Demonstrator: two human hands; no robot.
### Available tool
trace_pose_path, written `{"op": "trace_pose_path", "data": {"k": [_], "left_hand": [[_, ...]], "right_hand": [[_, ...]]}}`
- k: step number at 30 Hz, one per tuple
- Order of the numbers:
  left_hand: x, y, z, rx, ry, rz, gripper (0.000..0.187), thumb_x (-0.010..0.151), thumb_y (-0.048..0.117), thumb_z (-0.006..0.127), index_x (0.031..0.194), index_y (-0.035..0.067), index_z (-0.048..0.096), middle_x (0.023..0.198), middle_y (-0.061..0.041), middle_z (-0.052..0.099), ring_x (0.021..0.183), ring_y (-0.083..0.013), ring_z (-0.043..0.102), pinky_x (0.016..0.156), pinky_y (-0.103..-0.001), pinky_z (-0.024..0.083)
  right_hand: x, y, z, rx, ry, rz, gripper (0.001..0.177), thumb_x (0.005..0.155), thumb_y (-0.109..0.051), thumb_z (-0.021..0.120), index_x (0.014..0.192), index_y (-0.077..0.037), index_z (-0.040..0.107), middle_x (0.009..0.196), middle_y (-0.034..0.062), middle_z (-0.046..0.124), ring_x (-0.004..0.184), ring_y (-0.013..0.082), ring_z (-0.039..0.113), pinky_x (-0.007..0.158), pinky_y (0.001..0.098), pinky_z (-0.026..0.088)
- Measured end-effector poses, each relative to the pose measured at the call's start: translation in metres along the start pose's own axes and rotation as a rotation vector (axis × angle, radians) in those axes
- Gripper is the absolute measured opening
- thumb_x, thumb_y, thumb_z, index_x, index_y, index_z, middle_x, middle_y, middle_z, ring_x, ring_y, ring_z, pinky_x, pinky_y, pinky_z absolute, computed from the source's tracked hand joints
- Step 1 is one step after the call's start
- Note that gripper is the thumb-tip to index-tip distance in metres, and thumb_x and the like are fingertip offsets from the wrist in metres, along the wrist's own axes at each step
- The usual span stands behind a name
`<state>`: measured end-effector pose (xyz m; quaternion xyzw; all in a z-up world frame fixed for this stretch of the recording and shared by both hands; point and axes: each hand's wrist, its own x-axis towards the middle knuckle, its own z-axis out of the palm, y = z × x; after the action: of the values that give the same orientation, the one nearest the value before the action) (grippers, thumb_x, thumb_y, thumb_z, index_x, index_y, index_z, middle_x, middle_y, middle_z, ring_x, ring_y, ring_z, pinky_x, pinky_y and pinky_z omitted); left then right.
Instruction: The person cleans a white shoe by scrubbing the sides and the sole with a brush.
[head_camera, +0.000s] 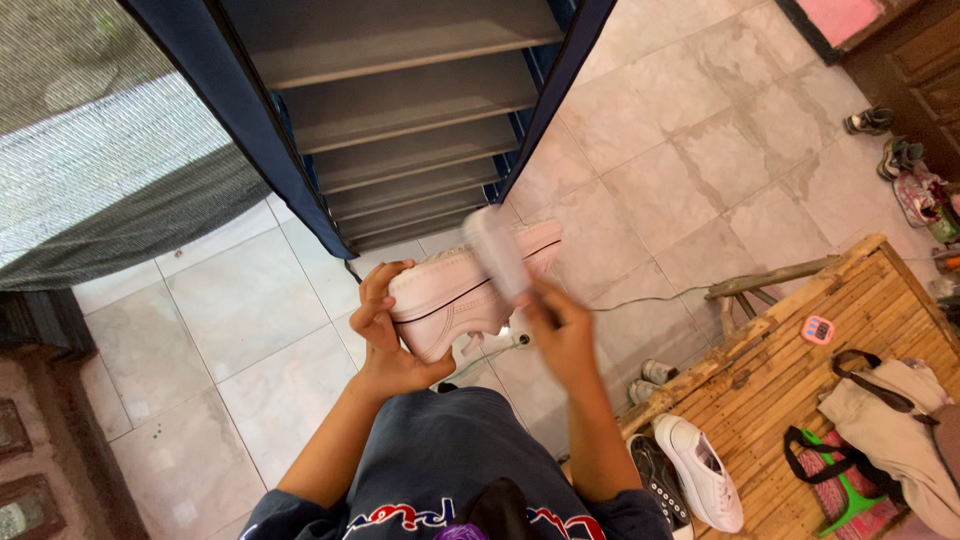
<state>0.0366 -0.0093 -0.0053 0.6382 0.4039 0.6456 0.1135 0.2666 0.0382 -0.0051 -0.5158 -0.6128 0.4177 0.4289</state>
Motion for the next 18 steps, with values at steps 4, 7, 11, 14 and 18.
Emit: {"op": "trace_pose_path", "data": {"k": [4,7,11,14,18], "left_hand": [[0.001,-0.003,0.001,0.000,0.015,0.034,0.100,0.057,0.007,0.079,0.135,0.020,0.019,0.145,-0.028,0.035,0.135,-0.0409,0.043,0.111,-0.057,0.040],[-0.002,0.001,-0.005,-0.078,0.045,0.000,0.097,0.062,0.006,0.077,0.138,0.021,0.018,0.148,-0.027,0.034,0.137,-0.0396,0.044,0.110,-0.053,0.045],[0.000,0.001,-0.010,0.001,0.058,0.000,0.096,0.059,0.003,0.074,0.134,0.023,0.018,0.145,-0.025,0.038,0.134,-0.0391,0.044,0.110,-0.055,0.041],[0.002,0.000,-0.003,0.012,0.059,-0.015,0.096,0.061,0.002,0.074,0.136,0.022,0.017,0.147,-0.026,0.036,0.135,-0.0392,0.044,0.110,-0.053,0.045],[0.003,-0.002,0.007,-0.013,0.059,-0.056,0.098,0.059,0.002,0.074,0.136,0.022,0.016,0.146,-0.029,0.032,0.136,-0.0411,0.043,0.110,-0.054,0.045]], "right_hand": [[-0.019,-0.009,0.004,-0.002,-0.137,-0.315,0.043,0.098,-0.015,0.074,0.139,-0.008,0.065,0.097,-0.0041,0.070,0.075,0.0013,0.054,0.063,0.0185,0.045],[0.017,0.000,-0.025,-0.012,0.037,0.011,0.041,0.097,-0.016,0.073,0.137,-0.009,0.068,0.096,-0.0053,0.070,0.065,0.0014,0.045,0.055,0.0194,0.039],[0.029,0.005,-0.039,-0.185,0.227,0.120,0.043,0.100,-0.019,0.072,0.142,-0.012,0.067,0.080,-0.0011,0.063,0.061,0.0030,0.040,0.052,0.0206,0.036],[0.005,0.003,-0.017,-0.037,0.089,0.070,0.043,0.094,-0.018,0.073,0.136,-0.009,0.067,0.085,-0.0040,0.068,0.059,0.0021,0.044,0.049,0.0207,0.037],[-0.033,-0.004,0.006,-0.004,-0.145,-0.125,0.044,0.093,-0.016,0.077,0.135,-0.007,0.068,0.083,-0.0028,0.066,0.062,0.0028,0.048,0.053,0.0208,0.039]]}}
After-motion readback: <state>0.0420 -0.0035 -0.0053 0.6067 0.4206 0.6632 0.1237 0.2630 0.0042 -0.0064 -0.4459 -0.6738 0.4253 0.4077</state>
